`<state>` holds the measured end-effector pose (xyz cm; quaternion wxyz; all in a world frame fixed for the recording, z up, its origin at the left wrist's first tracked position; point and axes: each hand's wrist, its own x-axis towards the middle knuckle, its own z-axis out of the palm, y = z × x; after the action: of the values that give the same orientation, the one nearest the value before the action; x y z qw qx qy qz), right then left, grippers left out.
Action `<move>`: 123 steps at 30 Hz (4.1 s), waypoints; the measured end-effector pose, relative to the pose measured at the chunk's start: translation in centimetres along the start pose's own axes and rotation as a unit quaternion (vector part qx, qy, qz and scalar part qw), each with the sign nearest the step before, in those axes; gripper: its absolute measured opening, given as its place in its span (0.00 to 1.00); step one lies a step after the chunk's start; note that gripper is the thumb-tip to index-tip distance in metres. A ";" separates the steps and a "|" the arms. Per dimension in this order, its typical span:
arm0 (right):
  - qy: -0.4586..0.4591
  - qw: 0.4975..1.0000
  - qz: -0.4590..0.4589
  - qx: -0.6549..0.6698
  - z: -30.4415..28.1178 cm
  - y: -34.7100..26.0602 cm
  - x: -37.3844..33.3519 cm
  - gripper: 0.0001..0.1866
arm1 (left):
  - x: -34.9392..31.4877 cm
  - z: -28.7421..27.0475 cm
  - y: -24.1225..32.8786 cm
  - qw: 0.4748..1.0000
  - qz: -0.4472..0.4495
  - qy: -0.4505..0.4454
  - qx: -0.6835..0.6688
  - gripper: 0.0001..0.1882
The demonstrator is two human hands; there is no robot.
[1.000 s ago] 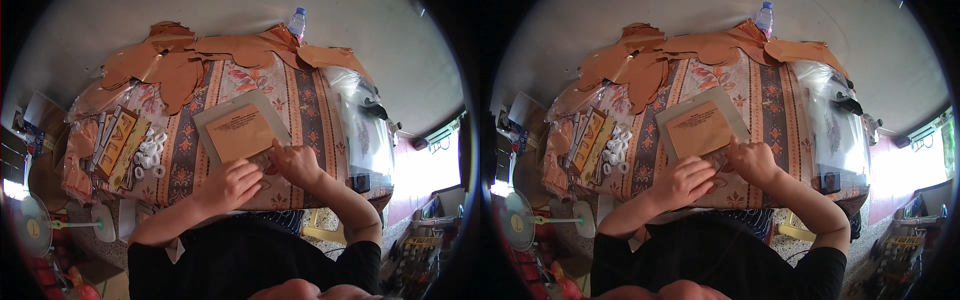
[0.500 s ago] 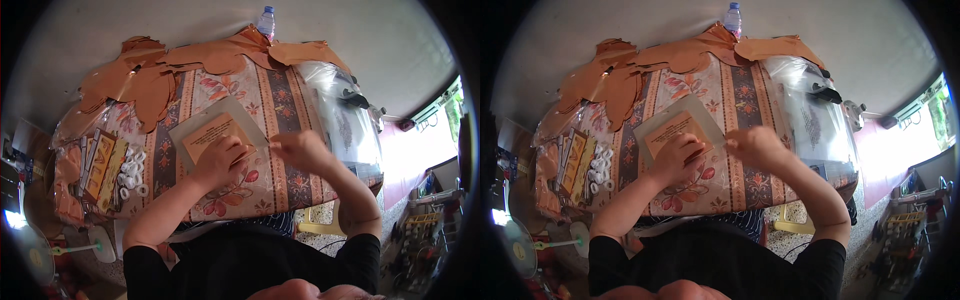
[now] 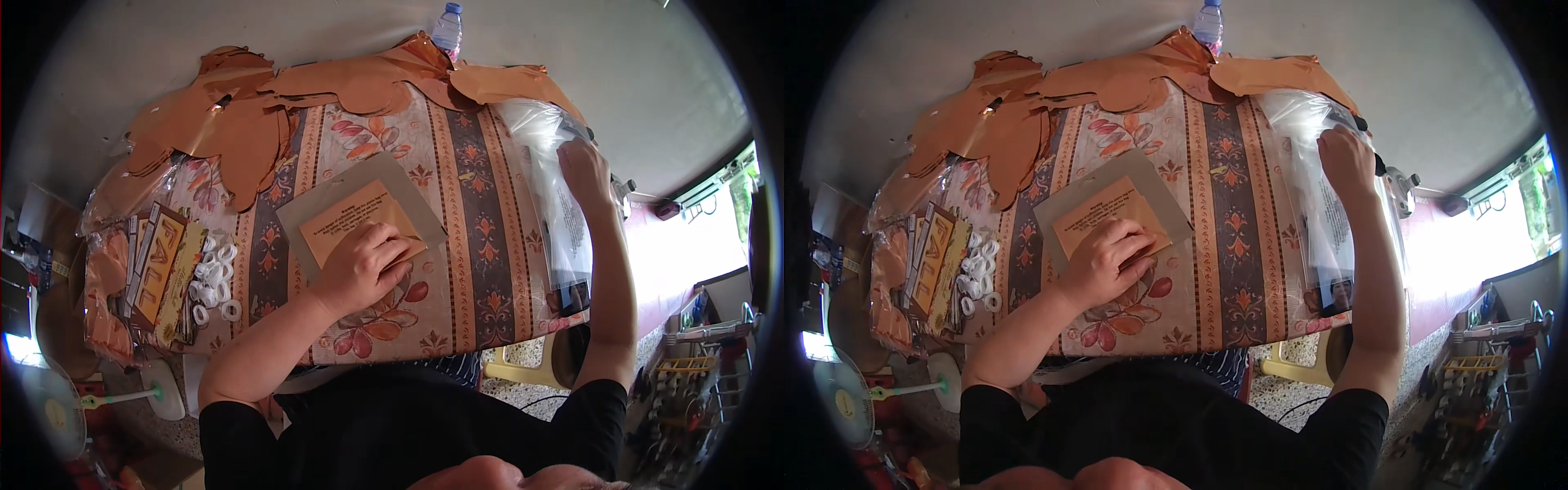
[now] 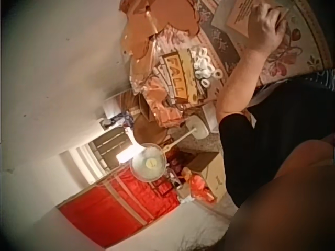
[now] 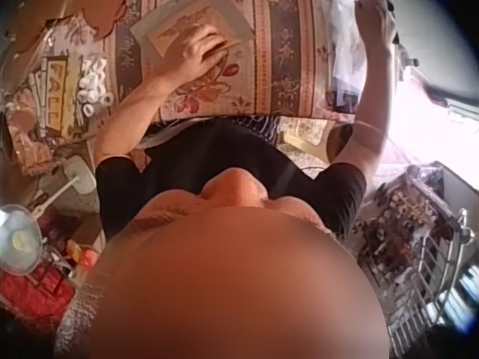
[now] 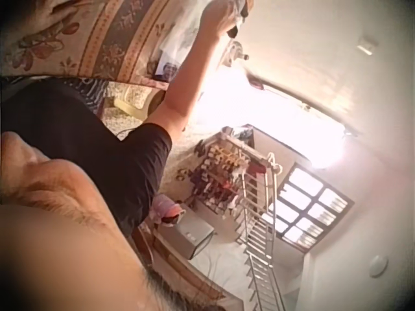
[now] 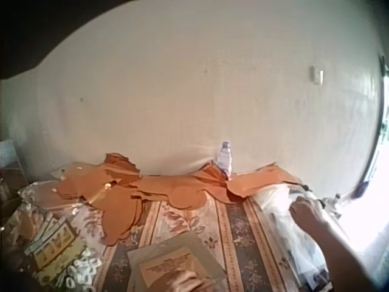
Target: Folding and smoothing a gold metallic sheet into a package.
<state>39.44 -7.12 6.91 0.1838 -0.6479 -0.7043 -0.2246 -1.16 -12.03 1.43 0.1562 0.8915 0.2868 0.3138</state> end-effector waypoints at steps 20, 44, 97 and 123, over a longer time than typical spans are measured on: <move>-0.101 0.956 -0.080 -0.263 1.9 0.4 1.4 0.06 | 0.1 0.4 -0.3 0.998 0.022 0.043 -0.026 0.11; -0.295 0.936 -0.153 0.115 -3.4 -19.1 -5.1 0.14 | -0.1 0.4 -0.4 0.998 -0.012 0.047 -0.044 0.08; -0.069 0.912 -0.391 0.098 -0.8 -19.4 -5.9 0.07 | 0.1 -0.9 -0.5 0.999 0.017 0.033 -0.004 0.07; -0.064 0.899 -0.413 0.133 -1.0 -18.9 -6.0 0.12 | -0.9 -0.4 -1.0 0.993 -0.007 -0.082 0.084 0.18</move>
<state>21.17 -13.79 2.94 0.1136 -0.2810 -0.9423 -0.1425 -2.42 -11.75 0.90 0.1062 0.9223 0.3046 0.2130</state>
